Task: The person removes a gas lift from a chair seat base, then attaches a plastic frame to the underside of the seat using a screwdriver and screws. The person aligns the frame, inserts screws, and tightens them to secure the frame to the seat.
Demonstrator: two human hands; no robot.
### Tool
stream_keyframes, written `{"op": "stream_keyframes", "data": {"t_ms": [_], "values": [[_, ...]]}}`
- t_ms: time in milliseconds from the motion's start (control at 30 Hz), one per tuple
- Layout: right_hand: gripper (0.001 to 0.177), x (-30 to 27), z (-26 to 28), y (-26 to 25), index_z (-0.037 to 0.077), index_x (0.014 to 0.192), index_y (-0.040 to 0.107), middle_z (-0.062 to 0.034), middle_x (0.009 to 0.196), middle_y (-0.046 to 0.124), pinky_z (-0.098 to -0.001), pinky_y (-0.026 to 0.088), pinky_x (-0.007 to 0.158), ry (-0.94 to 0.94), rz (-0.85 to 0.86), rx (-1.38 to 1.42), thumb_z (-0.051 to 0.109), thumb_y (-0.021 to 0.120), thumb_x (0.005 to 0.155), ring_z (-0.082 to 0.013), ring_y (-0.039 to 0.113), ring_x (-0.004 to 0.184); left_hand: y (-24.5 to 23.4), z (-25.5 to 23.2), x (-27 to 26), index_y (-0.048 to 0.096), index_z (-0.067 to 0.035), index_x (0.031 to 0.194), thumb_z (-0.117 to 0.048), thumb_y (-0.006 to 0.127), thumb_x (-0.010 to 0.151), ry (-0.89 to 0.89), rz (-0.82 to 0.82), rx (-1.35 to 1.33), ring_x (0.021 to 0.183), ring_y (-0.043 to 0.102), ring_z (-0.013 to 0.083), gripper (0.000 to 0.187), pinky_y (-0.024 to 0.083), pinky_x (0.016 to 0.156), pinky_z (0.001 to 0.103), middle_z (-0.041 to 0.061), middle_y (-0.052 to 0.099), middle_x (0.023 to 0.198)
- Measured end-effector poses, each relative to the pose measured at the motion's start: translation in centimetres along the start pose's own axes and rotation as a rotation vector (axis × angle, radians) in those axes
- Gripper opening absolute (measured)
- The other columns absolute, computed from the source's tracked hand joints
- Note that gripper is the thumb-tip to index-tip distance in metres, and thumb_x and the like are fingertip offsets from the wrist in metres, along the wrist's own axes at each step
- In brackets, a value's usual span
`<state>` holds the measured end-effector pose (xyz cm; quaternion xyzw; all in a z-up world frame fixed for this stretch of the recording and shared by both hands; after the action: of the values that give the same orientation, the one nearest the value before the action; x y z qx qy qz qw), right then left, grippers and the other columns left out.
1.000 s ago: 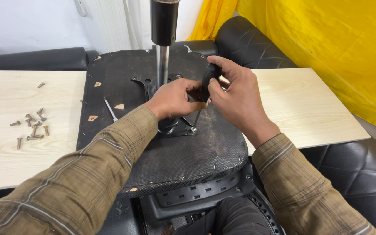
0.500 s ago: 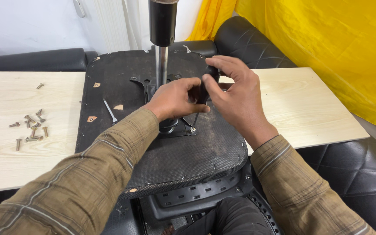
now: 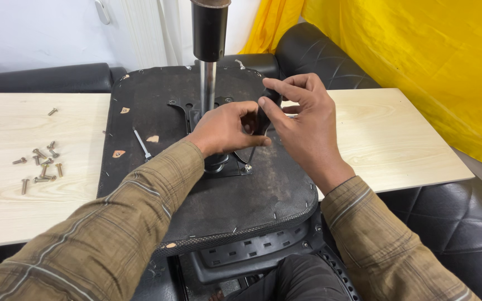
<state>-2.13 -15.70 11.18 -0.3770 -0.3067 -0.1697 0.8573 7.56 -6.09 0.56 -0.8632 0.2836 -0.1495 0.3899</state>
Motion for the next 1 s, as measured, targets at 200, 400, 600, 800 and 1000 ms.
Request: {"op": "stream_keyframes", "data": {"t_ms": [200,400,600,800,1000], "values": [[0.029,0.3,-0.3,0.1,0.008,0.122,0.075,-0.0081,0.120,0.071,-0.0283,0.061,0.085,0.030,0.047,0.127,0.010,0.066,0.095,-0.0141,0.075,0.102,-0.8,-1.8,0.2,0.078,-0.017,0.104,-0.038,0.082,0.072,0.205,-0.003,-0.227,0.091,0.077,0.0128,0.039,0.055,0.088,0.029,-0.003,0.081,0.097],[0.036,0.1,0.0,0.5,0.008,0.126,0.072,-0.0102,0.120,0.072,-0.0266,0.065,0.080,0.010,0.053,0.078,0.017,0.076,0.092,-0.0151,0.074,0.101,-0.5,-0.8,-0.1,0.071,-0.014,0.111,-0.039,0.087,0.070,0.083,-0.027,-0.106,0.092,0.074,0.0169,0.051,0.054,0.088,0.031,0.004,0.078,0.100],[0.037,0.5,-0.7,0.8,0.009,0.130,0.071,-0.0072,0.116,0.065,-0.0265,0.061,0.080,0.041,0.101,0.072,0.013,0.070,0.093,-0.0122,0.070,0.100,-0.4,-1.6,0.2,0.079,-0.016,0.111,-0.040,0.082,0.074,0.204,0.020,-0.226,0.094,0.078,0.0126,0.044,0.055,0.091,0.029,-0.002,0.082,0.101],[0.041,-0.2,0.8,0.5,0.007,0.131,0.072,-0.0116,0.113,0.058,-0.0271,0.063,0.078,-0.079,0.039,-0.028,0.014,0.079,0.091,-0.0167,0.065,0.098,-0.5,-0.6,-0.3,0.074,-0.021,0.109,-0.042,0.085,0.070,0.013,-0.031,-0.057,0.088,0.073,0.0187,0.045,0.055,0.084,0.033,0.001,0.077,0.092],[0.038,-0.4,-0.7,1.0,0.014,0.130,0.069,-0.0021,0.114,0.061,-0.0255,0.061,0.072,0.140,0.118,0.151,0.013,0.066,0.093,-0.0094,0.069,0.086,-0.7,-1.6,0.0,0.079,-0.022,0.108,-0.044,0.085,0.074,0.161,-0.025,-0.058,0.092,0.073,0.0109,0.041,0.051,0.087,0.029,-0.005,0.080,0.099]]}}
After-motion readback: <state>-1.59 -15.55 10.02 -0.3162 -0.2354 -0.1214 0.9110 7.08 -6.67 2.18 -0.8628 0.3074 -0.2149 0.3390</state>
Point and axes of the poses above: each hand's wrist, its own x-axis towards the middle knuckle, its own y-axis out of the palm, z = x × y, the point moved 10 cm from there along x, towards the middle knuckle
